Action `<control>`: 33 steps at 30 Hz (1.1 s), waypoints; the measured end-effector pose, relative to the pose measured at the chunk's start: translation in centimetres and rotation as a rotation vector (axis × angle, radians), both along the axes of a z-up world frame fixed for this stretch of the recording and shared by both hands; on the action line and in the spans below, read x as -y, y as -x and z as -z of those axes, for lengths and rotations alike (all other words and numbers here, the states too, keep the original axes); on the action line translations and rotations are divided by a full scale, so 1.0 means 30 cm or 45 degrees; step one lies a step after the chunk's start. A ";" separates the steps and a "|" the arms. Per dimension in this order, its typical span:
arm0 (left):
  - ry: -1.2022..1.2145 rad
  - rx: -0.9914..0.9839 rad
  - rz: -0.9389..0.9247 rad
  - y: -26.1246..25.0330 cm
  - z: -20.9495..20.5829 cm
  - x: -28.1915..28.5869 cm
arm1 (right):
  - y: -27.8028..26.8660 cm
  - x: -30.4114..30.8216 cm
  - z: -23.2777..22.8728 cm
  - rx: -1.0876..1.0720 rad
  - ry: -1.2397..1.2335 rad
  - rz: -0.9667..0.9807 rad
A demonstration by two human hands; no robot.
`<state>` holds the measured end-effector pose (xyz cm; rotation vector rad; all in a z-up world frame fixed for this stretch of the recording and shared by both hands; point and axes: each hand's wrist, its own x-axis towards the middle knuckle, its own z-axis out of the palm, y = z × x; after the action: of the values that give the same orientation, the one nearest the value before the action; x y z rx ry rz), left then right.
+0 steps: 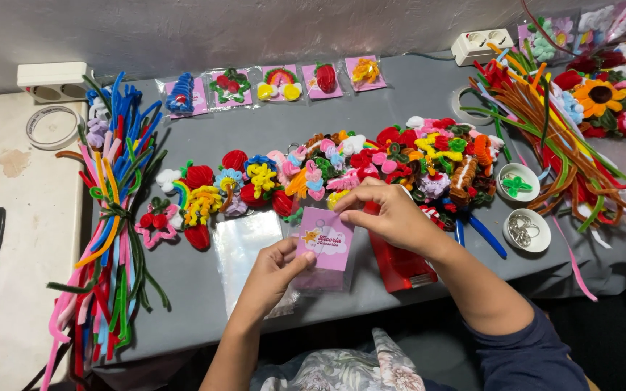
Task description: The person packages a small orange and white craft item by placing it inside a plastic bag along with a pink branding card, then seals the bag using adhesive tape from a dispenser.
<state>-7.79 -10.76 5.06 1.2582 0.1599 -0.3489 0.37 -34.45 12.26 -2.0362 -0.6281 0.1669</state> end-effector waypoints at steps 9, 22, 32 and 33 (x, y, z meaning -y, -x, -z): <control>0.019 -0.053 -0.002 -0.013 0.022 0.003 | -0.011 -0.022 -0.048 0.069 0.137 -0.175; -0.009 0.018 0.006 0.002 0.038 0.014 | 0.004 -0.026 -0.045 0.072 0.345 -0.270; -0.105 0.100 -0.080 0.006 0.041 -0.041 | -0.048 0.200 -0.071 0.078 -0.185 0.279; -0.084 0.130 -0.117 0.011 0.025 -0.049 | -0.065 0.254 -0.085 0.060 -0.264 0.466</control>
<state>-8.13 -9.30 4.30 1.3261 0.1420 -0.2012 2.32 -42.06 14.82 -1.9195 -0.2791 -0.1565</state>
